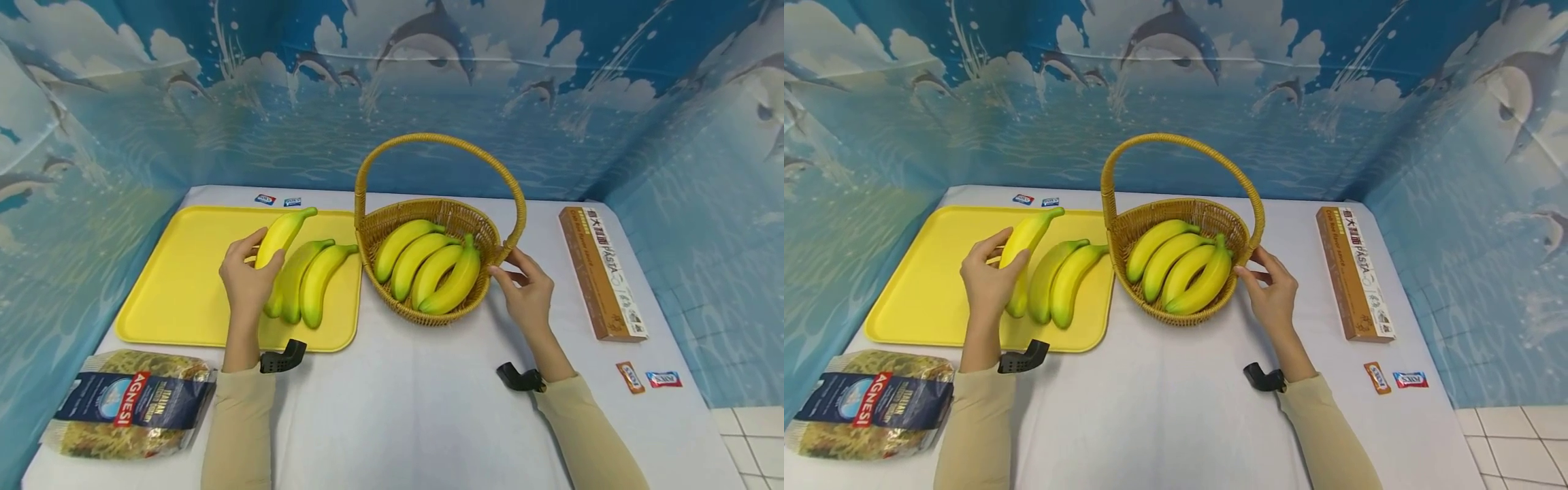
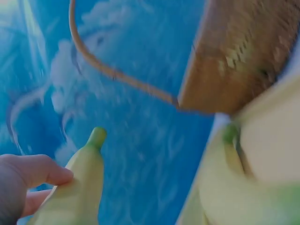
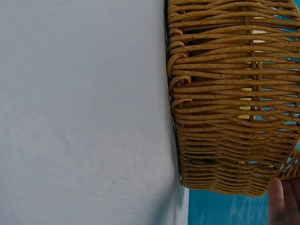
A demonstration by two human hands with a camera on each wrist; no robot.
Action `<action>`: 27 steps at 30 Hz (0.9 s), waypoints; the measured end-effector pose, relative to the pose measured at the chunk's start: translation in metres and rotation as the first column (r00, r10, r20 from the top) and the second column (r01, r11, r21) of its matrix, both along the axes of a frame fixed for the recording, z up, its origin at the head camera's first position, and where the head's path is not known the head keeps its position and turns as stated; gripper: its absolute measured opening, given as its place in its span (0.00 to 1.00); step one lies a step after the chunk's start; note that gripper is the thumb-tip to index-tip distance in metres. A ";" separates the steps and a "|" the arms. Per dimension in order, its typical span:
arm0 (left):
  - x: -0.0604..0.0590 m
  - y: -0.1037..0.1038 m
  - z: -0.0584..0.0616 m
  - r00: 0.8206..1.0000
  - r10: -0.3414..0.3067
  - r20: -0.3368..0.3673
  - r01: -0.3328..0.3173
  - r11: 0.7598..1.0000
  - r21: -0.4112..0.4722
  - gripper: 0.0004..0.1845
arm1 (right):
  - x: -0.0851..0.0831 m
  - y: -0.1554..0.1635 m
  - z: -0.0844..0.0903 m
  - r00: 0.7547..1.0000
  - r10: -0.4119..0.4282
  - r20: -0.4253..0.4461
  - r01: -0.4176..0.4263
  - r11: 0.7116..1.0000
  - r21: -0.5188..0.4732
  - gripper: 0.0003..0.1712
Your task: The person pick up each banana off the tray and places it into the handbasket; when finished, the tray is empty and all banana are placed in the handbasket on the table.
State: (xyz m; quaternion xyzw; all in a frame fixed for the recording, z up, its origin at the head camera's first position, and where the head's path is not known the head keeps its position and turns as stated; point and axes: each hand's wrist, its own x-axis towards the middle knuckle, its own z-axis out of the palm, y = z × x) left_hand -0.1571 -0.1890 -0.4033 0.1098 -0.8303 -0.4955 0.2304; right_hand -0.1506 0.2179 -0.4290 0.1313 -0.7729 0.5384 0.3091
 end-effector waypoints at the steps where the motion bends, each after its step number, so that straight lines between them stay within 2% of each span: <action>1: 0.001 0.008 0.006 0.999 -0.028 -0.021 0.028 1.000 0.002 0.24 | 0.000 0.000 0.000 1.000 0.002 0.000 -0.002 1.000 0.000 0.28; 3: 0.002 0.025 0.015 0.994 -0.094 -0.059 0.094 0.996 -0.007 0.25 | 0.000 0.000 0.000 1.000 0.007 0.000 -0.007 1.000 0.002 0.28; 6: -0.002 0.053 0.022 0.973 -0.215 -0.084 0.213 0.976 -0.038 0.24 | 0.001 0.000 0.000 1.000 0.002 0.001 -0.002 1.000 0.010 0.28; 9: -0.011 0.080 0.026 0.946 -0.317 -0.072 0.311 0.946 -0.088 0.24 | 0.001 -0.001 0.000 1.000 -0.004 0.006 0.004 1.000 0.013 0.27; 12: -0.024 0.103 0.027 0.924 -0.377 -0.059 0.366 0.920 -0.140 0.24 | 0.002 -0.001 -0.001 1.000 -0.007 0.011 0.007 1.000 0.014 0.27; 17: -0.049 0.131 0.024 0.903 -0.428 -0.034 0.410 0.883 -0.228 0.23 | 0.002 -0.001 -0.002 1.000 -0.007 0.008 0.007 1.000 0.020 0.28; 21: -0.070 0.144 0.015 0.893 -0.449 0.019 0.436 0.857 -0.274 0.23 | 0.001 0.000 -0.002 1.000 -0.003 0.002 0.003 1.000 0.023 0.28; 25: -0.085 0.154 0.004 0.891 -0.449 0.064 0.444 0.833 -0.331 0.23 | 0.001 0.001 -0.001 1.000 0.001 -0.002 -0.001 1.000 0.020 0.28; 27: -0.089 0.158 0.000 0.896 -0.439 0.071 0.434 0.831 -0.349 0.22 | 0.001 0.001 -0.001 1.000 -0.002 -0.002 0.002 1.000 0.021 0.28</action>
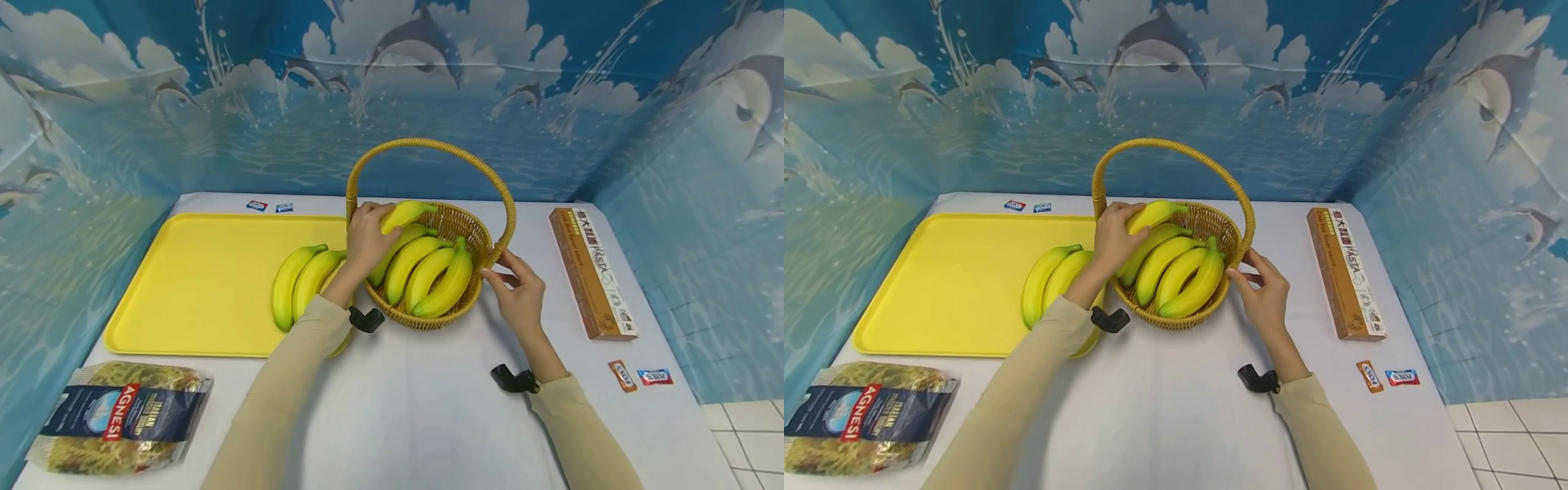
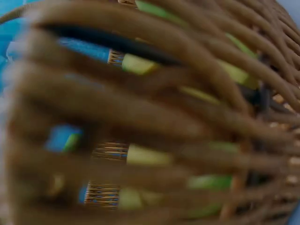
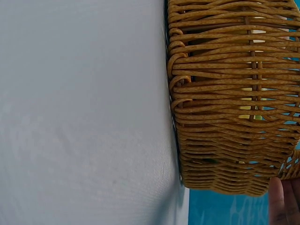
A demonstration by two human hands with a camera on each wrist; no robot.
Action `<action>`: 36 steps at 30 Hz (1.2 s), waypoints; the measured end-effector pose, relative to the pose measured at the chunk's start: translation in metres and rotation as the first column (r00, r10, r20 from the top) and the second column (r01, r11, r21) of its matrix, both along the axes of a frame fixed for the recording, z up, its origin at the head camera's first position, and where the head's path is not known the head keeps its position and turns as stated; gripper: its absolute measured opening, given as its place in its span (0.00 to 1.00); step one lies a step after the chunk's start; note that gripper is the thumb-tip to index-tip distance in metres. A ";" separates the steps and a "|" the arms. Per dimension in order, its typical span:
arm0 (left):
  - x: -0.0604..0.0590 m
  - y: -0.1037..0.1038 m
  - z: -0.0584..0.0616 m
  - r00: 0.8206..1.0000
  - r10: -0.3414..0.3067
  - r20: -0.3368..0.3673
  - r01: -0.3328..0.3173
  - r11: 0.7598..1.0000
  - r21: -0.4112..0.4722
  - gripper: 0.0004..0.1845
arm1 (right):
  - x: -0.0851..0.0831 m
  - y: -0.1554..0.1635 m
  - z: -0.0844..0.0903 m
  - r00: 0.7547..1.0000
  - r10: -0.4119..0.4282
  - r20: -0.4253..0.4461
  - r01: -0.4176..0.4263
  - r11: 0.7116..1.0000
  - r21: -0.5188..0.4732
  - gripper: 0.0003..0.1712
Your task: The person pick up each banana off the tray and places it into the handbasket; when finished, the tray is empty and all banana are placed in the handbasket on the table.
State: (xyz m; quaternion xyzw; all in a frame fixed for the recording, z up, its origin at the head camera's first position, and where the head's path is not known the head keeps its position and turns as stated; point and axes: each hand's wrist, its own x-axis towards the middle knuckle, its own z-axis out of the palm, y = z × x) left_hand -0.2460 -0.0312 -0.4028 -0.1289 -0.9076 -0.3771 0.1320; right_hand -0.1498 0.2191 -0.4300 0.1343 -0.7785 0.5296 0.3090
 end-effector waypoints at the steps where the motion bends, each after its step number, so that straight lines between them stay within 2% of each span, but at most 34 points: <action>1: -0.002 0.001 -0.002 1.000 0.010 0.004 -0.010 1.000 -0.004 0.22 | 0.000 0.000 0.000 1.000 0.000 0.001 0.000 1.000 0.000 0.28; 8: -0.007 0.007 -0.015 0.993 0.077 0.094 -0.076 0.997 -0.014 0.23 | 0.000 0.000 0.001 1.000 -0.012 0.006 0.012 1.000 0.017 0.28; 16: -0.007 0.013 -0.021 0.988 0.137 0.067 -0.130 0.986 -0.107 0.21 | 0.001 -0.001 0.003 1.000 -0.014 0.009 0.014 1.000 0.028 0.28; 20: -0.007 0.014 -0.023 0.987 0.147 0.060 -0.140 0.985 -0.102 0.22 | 0.001 -0.001 0.003 1.000 -0.013 0.009 0.013 1.000 0.023 0.28; 25: -0.004 0.013 -0.023 0.989 0.146 0.029 -0.143 0.985 -0.097 0.21 | 0.001 -0.002 0.003 1.000 -0.013 0.009 0.013 1.000 0.025 0.28; 28: -0.003 0.013 -0.022 0.989 0.146 -0.020 -0.148 0.983 -0.106 0.21 | 0.001 -0.002 0.003 1.000 -0.009 0.008 0.008 1.000 0.023 0.28; 31: 0.001 0.012 -0.021 0.987 0.142 -0.076 -0.148 0.986 -0.079 0.20 | 0.001 -0.002 0.003 1.000 -0.009 0.009 0.008 1.000 0.023 0.28; 33: 0.006 0.011 -0.019 0.986 0.128 -0.103 -0.134 0.990 -0.046 0.21 | 0.000 -0.002 0.003 1.000 -0.012 0.010 0.012 1.000 0.024 0.28; 36: 0.020 0.007 -0.010 0.991 0.090 -0.099 -0.089 0.996 0.017 0.21 | 0.000 -0.002 0.003 1.000 -0.019 0.010 0.019 1.000 0.021 0.28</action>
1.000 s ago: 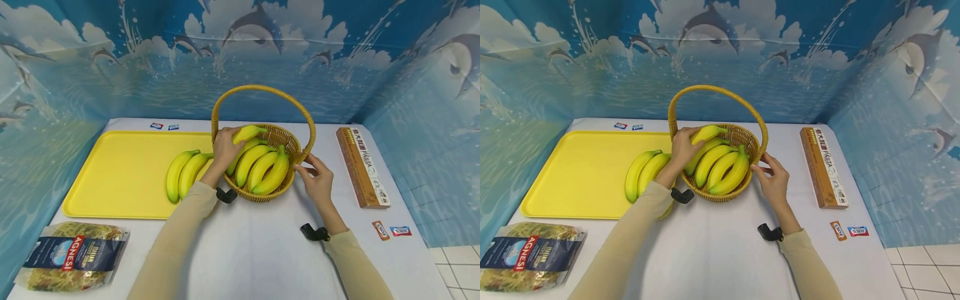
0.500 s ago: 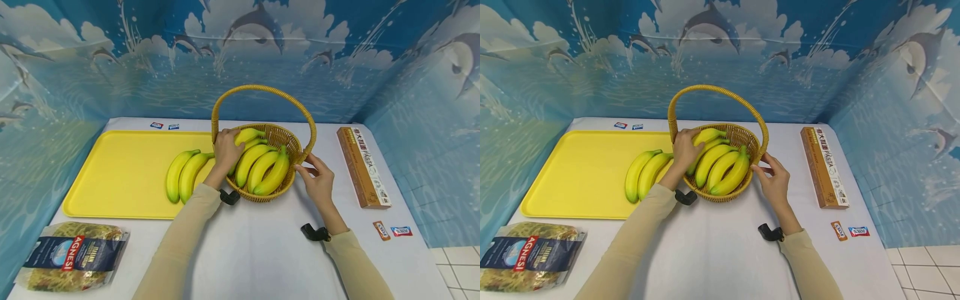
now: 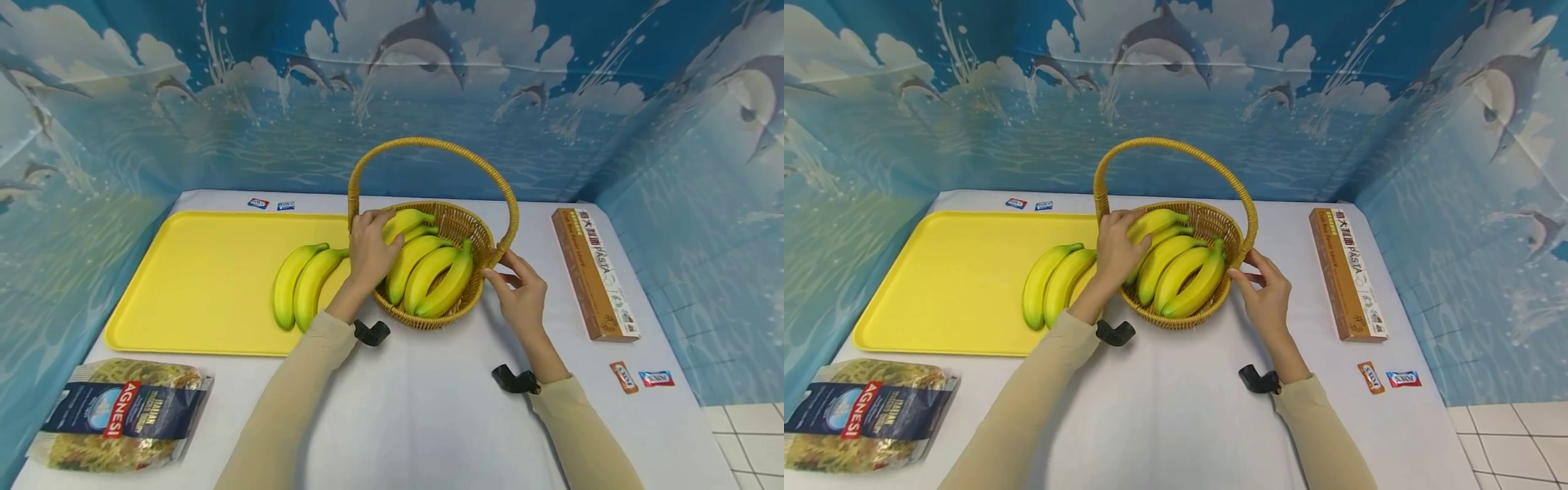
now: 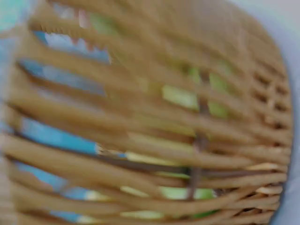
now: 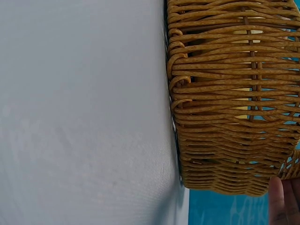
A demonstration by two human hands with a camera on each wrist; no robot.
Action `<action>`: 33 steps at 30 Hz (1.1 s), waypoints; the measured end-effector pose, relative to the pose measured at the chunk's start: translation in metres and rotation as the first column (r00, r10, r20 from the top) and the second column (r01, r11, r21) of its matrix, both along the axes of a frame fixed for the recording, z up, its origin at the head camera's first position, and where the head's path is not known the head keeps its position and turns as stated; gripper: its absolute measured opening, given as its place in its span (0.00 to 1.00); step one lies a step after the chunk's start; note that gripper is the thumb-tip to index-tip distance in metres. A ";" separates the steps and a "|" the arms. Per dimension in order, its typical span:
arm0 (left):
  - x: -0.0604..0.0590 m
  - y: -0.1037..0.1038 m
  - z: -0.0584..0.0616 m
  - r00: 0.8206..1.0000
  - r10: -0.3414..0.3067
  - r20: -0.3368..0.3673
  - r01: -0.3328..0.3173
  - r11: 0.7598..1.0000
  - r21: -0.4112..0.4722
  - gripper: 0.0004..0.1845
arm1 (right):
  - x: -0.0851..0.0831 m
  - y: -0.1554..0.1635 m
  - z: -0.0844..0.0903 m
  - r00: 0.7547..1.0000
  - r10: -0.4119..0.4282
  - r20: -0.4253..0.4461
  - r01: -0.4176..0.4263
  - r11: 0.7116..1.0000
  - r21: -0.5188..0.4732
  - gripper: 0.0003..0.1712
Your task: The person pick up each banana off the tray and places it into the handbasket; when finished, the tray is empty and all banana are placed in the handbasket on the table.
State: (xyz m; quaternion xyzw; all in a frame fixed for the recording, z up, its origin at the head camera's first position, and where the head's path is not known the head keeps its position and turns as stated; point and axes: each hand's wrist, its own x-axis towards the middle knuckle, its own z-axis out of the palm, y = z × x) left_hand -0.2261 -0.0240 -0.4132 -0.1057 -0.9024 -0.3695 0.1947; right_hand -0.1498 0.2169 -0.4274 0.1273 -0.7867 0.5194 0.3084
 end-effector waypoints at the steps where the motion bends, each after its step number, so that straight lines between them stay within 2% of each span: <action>1: 0.006 -0.002 0.004 1.000 -0.016 0.012 0.016 1.000 0.021 0.22 | 0.000 0.000 0.000 1.000 -0.002 0.000 0.002 1.000 0.002 0.28; 4: 0.027 -0.014 0.017 0.997 -0.052 0.060 0.047 0.995 0.085 0.23 | -0.001 0.001 0.000 1.000 0.003 0.001 -0.003 1.000 -0.002 0.28; 7: 0.045 -0.035 0.028 0.995 -0.041 0.095 0.028 0.990 0.135 0.25 | -0.001 0.000 0.000 1.000 0.010 0.002 -0.010 1.000 -0.008 0.28; 10: 0.057 -0.062 0.031 0.995 0.015 0.098 -0.032 0.984 0.173 0.26 | -0.001 0.001 -0.001 1.000 0.007 0.004 -0.007 1.000 -0.014 0.28; 13: 0.063 -0.092 0.028 0.991 0.093 0.100 -0.112 0.971 0.210 0.27 | -0.001 0.001 -0.001 1.000 0.001 0.006 -0.001 1.000 -0.014 0.28; 18: 0.066 -0.140 0.013 0.964 0.230 0.131 -0.257 0.930 0.263 0.28 | -0.001 0.002 -0.002 1.000 0.003 0.012 -0.003 1.000 -0.013 0.28; 22: 0.063 -0.164 -0.002 0.939 0.293 0.183 -0.335 0.901 0.275 0.30 | 0.000 0.002 -0.002 1.000 -0.001 0.014 0.001 1.000 -0.018 0.28; 27: 0.058 -0.174 -0.018 0.921 0.272 0.280 -0.349 0.895 0.279 0.33 | 0.001 0.003 -0.002 1.000 -0.003 0.019 0.003 1.000 -0.028 0.28; 33: 0.055 -0.173 -0.029 0.901 0.241 0.362 -0.348 0.899 0.267 0.34 | 0.000 0.001 -0.001 1.000 0.004 0.015 -0.004 1.000 -0.018 0.28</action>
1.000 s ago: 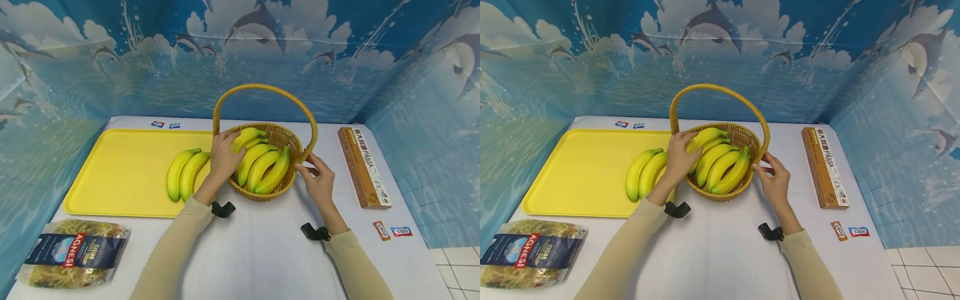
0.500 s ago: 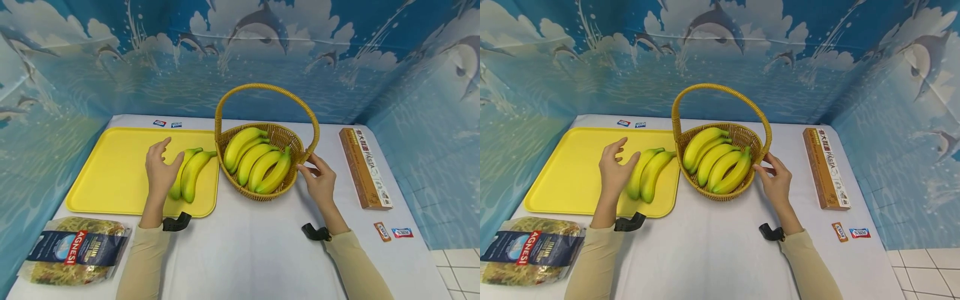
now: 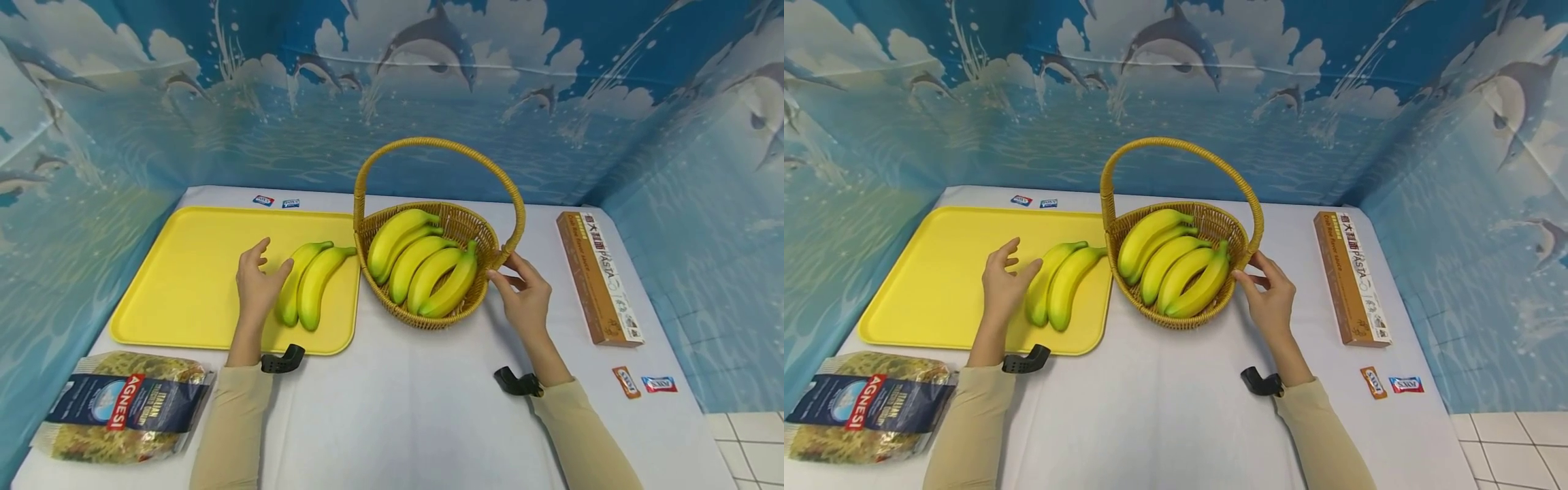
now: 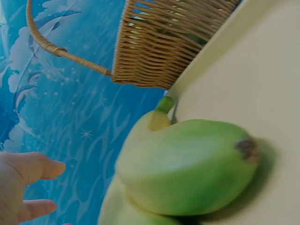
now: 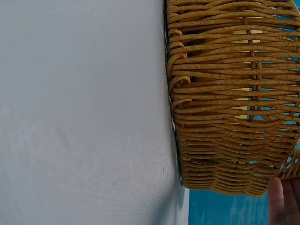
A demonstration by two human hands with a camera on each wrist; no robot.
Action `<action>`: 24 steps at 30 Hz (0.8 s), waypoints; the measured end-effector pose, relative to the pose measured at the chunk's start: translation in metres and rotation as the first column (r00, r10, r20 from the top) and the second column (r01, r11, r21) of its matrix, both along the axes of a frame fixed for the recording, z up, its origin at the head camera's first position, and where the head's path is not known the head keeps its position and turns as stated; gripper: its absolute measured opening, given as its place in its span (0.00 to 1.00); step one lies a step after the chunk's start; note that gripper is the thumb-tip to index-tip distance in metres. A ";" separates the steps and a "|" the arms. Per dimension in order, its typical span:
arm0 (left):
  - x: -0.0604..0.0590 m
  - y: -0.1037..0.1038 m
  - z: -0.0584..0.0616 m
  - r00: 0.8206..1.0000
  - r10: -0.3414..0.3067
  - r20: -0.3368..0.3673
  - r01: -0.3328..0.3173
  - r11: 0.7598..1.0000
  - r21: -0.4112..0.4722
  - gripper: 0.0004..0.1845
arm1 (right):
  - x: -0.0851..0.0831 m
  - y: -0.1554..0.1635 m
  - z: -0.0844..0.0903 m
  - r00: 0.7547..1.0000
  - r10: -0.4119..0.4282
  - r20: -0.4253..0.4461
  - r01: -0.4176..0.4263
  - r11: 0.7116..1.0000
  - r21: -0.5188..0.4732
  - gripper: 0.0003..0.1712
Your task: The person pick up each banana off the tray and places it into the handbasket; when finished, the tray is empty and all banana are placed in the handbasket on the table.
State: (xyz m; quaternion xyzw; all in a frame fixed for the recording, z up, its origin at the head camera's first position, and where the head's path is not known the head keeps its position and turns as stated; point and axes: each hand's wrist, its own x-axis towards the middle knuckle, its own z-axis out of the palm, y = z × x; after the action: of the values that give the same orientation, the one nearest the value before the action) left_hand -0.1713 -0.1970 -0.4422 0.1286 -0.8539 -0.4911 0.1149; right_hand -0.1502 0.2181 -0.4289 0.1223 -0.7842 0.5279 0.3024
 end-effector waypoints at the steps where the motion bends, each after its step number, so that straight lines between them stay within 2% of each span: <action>1: -0.001 0.001 -0.001 1.000 -0.003 0.013 0.003 1.000 -0.001 0.34 | 0.000 0.000 0.000 1.000 0.000 -0.001 0.000 1.000 0.002 0.28; 7: -0.004 0.001 -0.015 0.997 -0.030 0.068 0.032 0.999 -0.035 0.34 | 0.000 -0.001 0.000 1.000 0.000 -0.002 0.000 1.000 0.002 0.28; 14: -0.009 0.000 -0.028 0.986 -0.092 0.137 0.105 0.991 -0.088 0.32 | -0.001 -0.001 0.001 1.000 0.005 -0.007 -0.005 1.000 0.001 0.29; 24: -0.007 0.000 -0.032 0.991 -0.039 0.125 0.047 0.997 -0.064 0.30 | 0.000 0.000 0.001 1.000 0.006 -0.003 -0.006 1.000 -0.005 0.28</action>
State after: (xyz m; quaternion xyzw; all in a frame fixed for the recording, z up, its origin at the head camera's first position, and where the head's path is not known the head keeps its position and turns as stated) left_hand -0.1788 -0.1968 -0.4739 0.1364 -0.8778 -0.4558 0.0554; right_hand -0.1500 0.2177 -0.4277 0.1248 -0.7821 0.5304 0.3022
